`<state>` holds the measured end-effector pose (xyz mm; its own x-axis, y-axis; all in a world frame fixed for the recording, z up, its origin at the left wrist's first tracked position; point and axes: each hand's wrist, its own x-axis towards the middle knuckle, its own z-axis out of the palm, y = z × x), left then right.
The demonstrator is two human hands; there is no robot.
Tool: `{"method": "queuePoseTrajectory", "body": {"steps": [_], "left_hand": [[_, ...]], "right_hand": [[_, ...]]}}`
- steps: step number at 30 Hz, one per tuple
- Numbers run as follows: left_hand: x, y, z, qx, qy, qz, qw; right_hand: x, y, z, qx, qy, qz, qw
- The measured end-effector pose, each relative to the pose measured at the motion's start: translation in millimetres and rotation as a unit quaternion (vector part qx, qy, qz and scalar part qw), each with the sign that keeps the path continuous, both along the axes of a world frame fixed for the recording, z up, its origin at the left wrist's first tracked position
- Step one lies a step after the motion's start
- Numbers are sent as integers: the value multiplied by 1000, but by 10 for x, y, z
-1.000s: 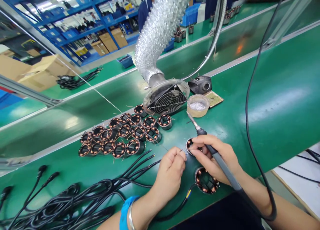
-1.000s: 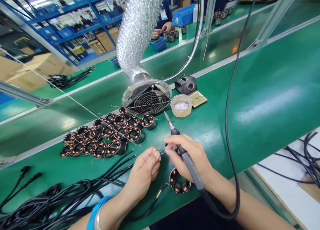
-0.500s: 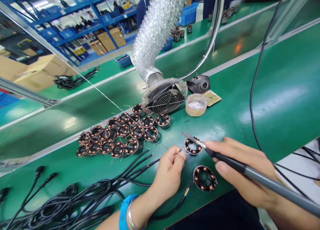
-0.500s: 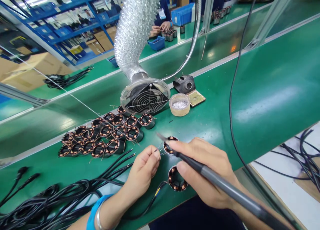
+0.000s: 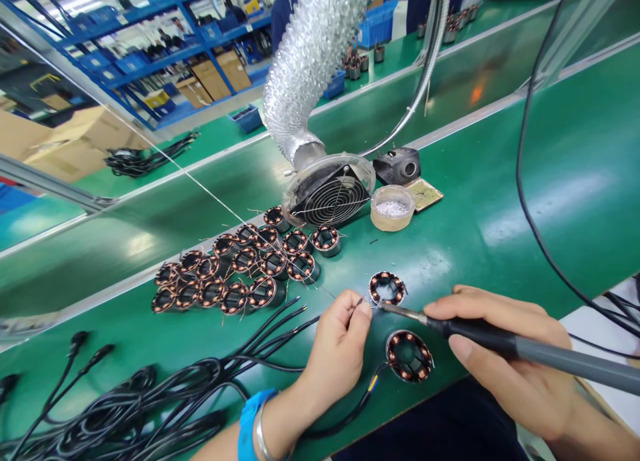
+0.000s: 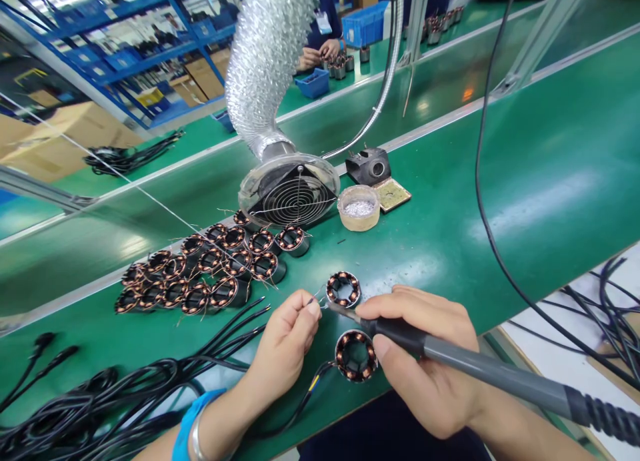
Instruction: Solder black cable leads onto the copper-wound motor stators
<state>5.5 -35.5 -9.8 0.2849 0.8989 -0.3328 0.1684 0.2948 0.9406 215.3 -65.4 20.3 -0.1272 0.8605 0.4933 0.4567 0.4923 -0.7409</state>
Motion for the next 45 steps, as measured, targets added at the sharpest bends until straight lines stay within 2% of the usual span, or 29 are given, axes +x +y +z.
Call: {"method": "queuePoseTrajectory", "body": {"steps": [4,9,18,33,36,39,42,45], "left_hand": [[1,-10,9,12,11,0,1000],[6,-13,15,23,22,-4,999],[7,0,42,38,40,-3,998],[-7,-5,41,37,42,-8,998],[-8,-7,40,40,48,-13,998],[-6,-14,37,41,49,-15,998],[1,-17,35,45,52,-16,998],[5,-15,35,58,55,-19,997]], "right_hand": [[-32,-6,23,-13,-1,13,1000],[-119,-26,22,11,36,9,999],[-127,-69,116,18,5,60,998],[-36,-20,105,45,16,-16,999],[39,146,-18,92,7,-92,991],[158,415,-263,136,-61,-170,974],[252,608,-475,87,-148,-167,971],[248,601,-527,81,-133,-164,974]]}}
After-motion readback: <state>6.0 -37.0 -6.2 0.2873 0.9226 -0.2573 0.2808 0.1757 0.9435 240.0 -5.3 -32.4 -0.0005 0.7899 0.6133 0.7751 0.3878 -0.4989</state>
